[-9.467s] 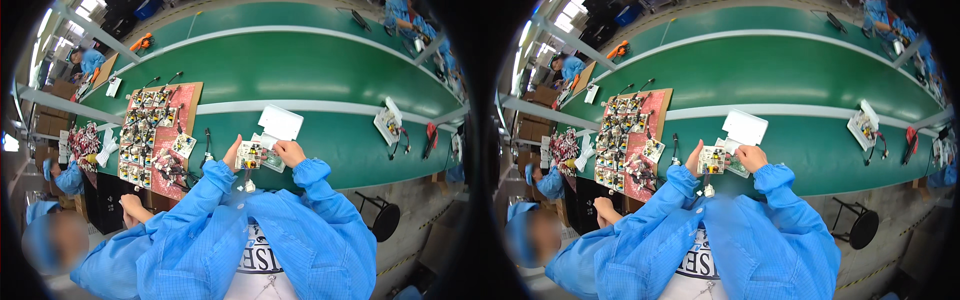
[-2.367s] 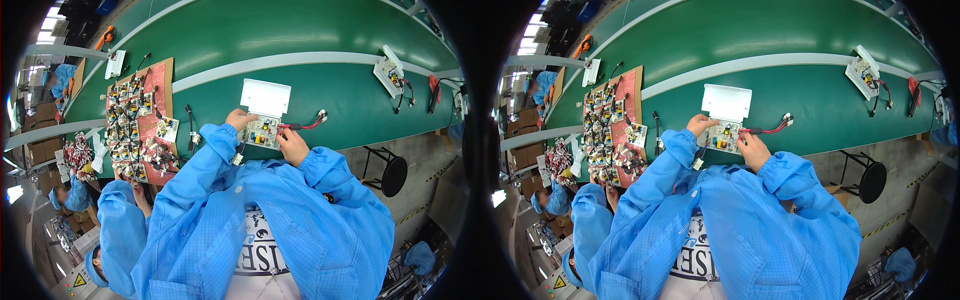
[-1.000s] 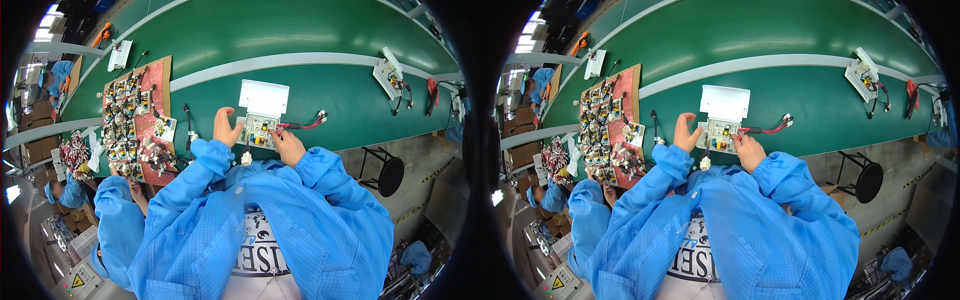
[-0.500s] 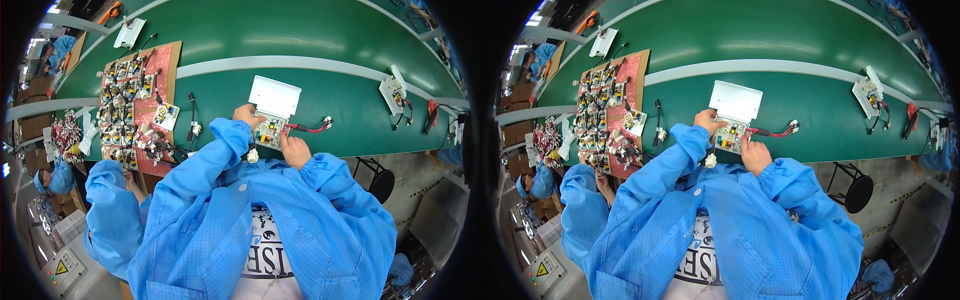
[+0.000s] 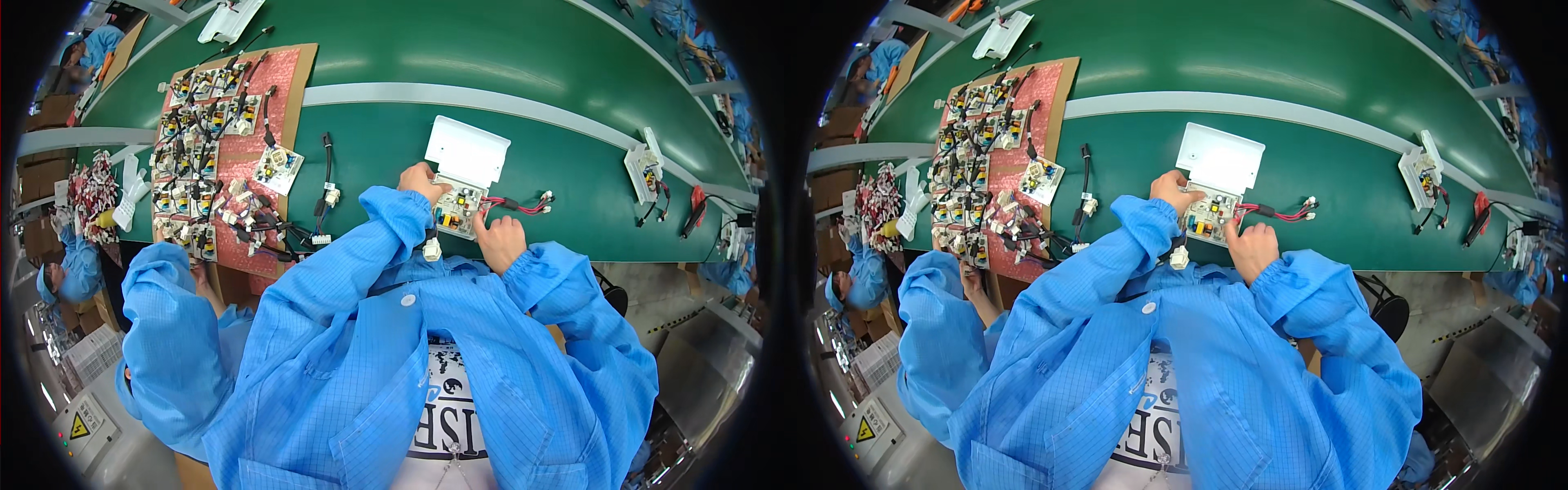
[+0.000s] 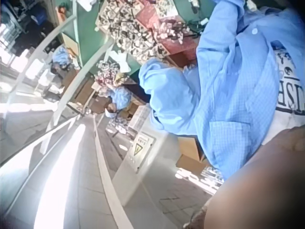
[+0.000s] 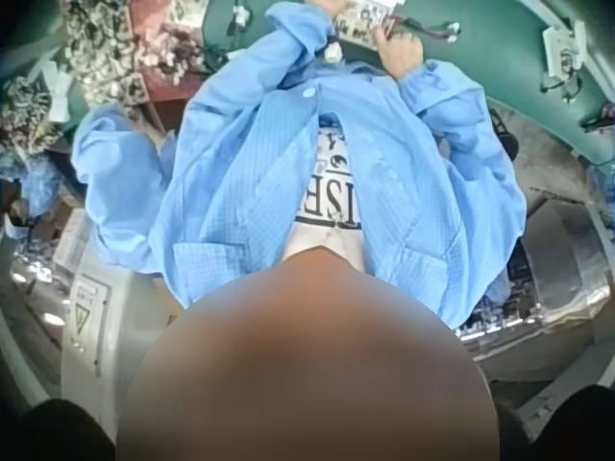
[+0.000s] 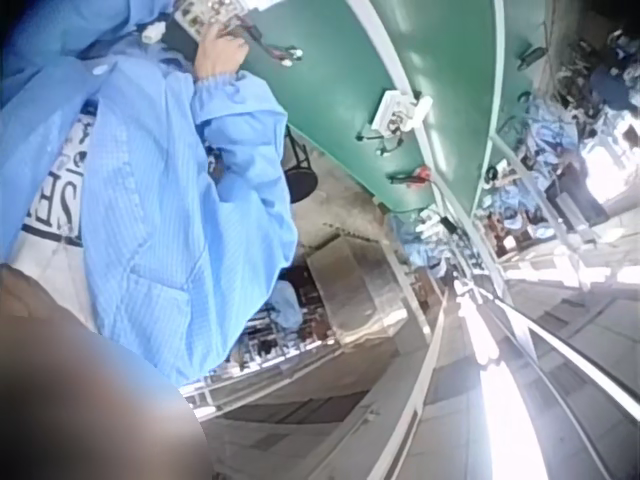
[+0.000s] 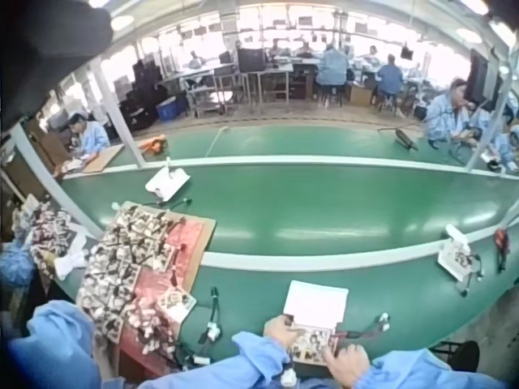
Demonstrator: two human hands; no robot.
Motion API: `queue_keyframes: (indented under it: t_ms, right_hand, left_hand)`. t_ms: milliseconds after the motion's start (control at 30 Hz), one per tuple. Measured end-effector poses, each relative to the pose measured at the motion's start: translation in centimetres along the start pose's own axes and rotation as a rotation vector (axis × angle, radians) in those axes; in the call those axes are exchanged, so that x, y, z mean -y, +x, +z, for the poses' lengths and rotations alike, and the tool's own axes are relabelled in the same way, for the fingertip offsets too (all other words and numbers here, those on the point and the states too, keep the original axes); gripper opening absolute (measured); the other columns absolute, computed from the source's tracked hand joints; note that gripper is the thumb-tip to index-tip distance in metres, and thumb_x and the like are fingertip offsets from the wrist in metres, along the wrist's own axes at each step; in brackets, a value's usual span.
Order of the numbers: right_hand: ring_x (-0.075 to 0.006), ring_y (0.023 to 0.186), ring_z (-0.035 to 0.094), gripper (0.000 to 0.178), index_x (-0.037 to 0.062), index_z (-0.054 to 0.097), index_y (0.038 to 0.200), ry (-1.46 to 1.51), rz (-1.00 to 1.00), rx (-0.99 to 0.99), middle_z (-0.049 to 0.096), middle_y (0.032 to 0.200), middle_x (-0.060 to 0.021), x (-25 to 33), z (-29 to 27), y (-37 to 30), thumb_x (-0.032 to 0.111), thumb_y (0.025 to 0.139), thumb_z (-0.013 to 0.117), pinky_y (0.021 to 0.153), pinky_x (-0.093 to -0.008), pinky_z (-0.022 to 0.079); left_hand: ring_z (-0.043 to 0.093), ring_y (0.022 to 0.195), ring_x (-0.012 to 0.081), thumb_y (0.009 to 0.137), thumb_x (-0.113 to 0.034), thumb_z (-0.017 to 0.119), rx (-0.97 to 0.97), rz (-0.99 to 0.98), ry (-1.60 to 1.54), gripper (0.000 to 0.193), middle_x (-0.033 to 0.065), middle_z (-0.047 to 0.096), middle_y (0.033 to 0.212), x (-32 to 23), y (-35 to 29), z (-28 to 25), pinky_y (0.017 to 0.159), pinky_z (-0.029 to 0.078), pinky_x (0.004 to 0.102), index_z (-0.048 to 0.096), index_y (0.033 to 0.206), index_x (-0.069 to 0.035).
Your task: Assembling electronic circuit boards into plastic housings on an industrial assembly line.
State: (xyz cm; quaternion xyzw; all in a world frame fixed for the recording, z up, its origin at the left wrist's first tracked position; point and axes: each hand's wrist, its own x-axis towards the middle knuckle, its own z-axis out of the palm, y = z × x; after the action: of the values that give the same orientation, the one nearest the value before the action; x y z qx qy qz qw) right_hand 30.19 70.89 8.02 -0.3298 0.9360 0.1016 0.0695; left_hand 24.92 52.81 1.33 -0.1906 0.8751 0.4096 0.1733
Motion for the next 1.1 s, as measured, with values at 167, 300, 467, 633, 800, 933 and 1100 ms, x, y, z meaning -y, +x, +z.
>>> queue_keyframes:
  t_ms: [167, 300, 467, 633, 800, 933, 1100]
  right_hand:
    - [-0.0224, 0.055, 0.054, 0.016, 0.0031, 0.049, 0.088, -0.136, 0.016, 0.083, 0.055, 0.055, -0.0084, 1.1, 0.5, 1.4, 0.012, 0.075, 0.048, 0.053, -0.0326, 0.039]
    - [-0.0229, 0.057, 0.057, 0.011, 0.0027, 0.046, 0.083, -0.025, 0.035, 0.140, 0.055, 0.055, -0.0086, 0.7, 1.0, 2.2, 0.012, 0.076, 0.046, 0.053, -0.0337, 0.041]
    - [-0.0238, 0.057, 0.056, 0.015, 0.0044, 0.046, 0.084, 0.033, -0.045, 0.042, 0.054, 0.055, -0.0083, -0.3, 1.3, 1.2, 0.017, 0.077, 0.051, 0.054, -0.0353, 0.042]
    - [-0.0247, 0.055, 0.055, 0.058, 0.0050, 0.042, 0.121, 0.281, 0.010, 0.032, 0.054, 0.055, -0.0081, -0.4, 1.2, -0.7, 0.032, 0.074, 0.061, 0.053, -0.0362, 0.043]
    - [-0.0258, 0.053, 0.055, 0.063, 0.0104, 0.035, 0.130, 0.371, 0.022, 0.146, 0.055, 0.056, -0.0096, -1.2, 1.4, -1.1, 0.030, 0.076, 0.060, 0.048, -0.0380, 0.042]
    - [-0.0270, 0.053, 0.058, 0.060, 0.0071, 0.035, 0.129, 0.419, -0.018, 0.203, 0.056, 0.055, -0.0104, -1.7, 1.5, -0.5, 0.029, 0.078, 0.057, 0.048, -0.0384, 0.043]
    - [-0.0253, 0.052, 0.058, 0.057, 0.0064, 0.036, 0.129, 0.338, 0.039, 0.248, 0.057, 0.055, -0.0094, -0.6, 2.4, -0.4, 0.027, 0.079, 0.055, 0.047, -0.0370, 0.044]
  left_hand:
    - [0.059, 0.079, 0.0283, 0.052, -0.032, 0.079, -0.055, 0.013, -0.024, 0.045, 0.0165, 0.062, 0.081, 0.3, -0.2, 0.5, 0.073, 0.046, 0.0342, 0.060, 0.076, 0.000]
    - [0.059, 0.079, 0.0284, 0.052, -0.031, 0.080, -0.058, 0.004, -0.021, 0.044, 0.0165, 0.061, 0.081, 0.0, -0.4, 0.4, 0.073, 0.046, 0.0342, 0.060, 0.076, 0.000]
    - [0.058, 0.080, 0.0289, 0.052, -0.029, 0.080, -0.063, -0.021, -0.045, 0.043, 0.0165, 0.061, 0.082, 0.3, -0.4, 0.5, 0.074, 0.046, 0.0347, 0.059, 0.076, 0.000]
    - [0.058, 0.084, 0.0283, 0.054, -0.026, 0.079, 0.013, -0.048, -0.037, 0.039, 0.0145, 0.061, 0.086, -0.3, -0.3, 0.1, 0.072, 0.045, 0.0375, 0.059, 0.079, -0.003]
    - [0.058, 0.084, 0.0284, 0.057, -0.026, 0.078, 0.024, -0.013, -0.015, 0.038, 0.0156, 0.061, 0.086, 0.0, -0.1, 0.0, 0.074, 0.046, 0.0366, 0.061, 0.080, -0.002]
    - [0.059, 0.084, 0.0282, 0.057, -0.026, 0.078, 0.107, -0.042, -0.061, 0.041, 0.0174, 0.062, 0.088, -0.4, 0.1, -0.5, 0.076, 0.046, 0.0349, 0.063, 0.084, 0.001]
    - [0.060, 0.084, 0.0288, 0.056, -0.027, 0.078, 0.070, 0.036, 0.056, 0.043, 0.0168, 0.063, 0.087, -0.2, 0.3, 0.0, 0.076, 0.047, 0.0358, 0.064, 0.086, 0.001]
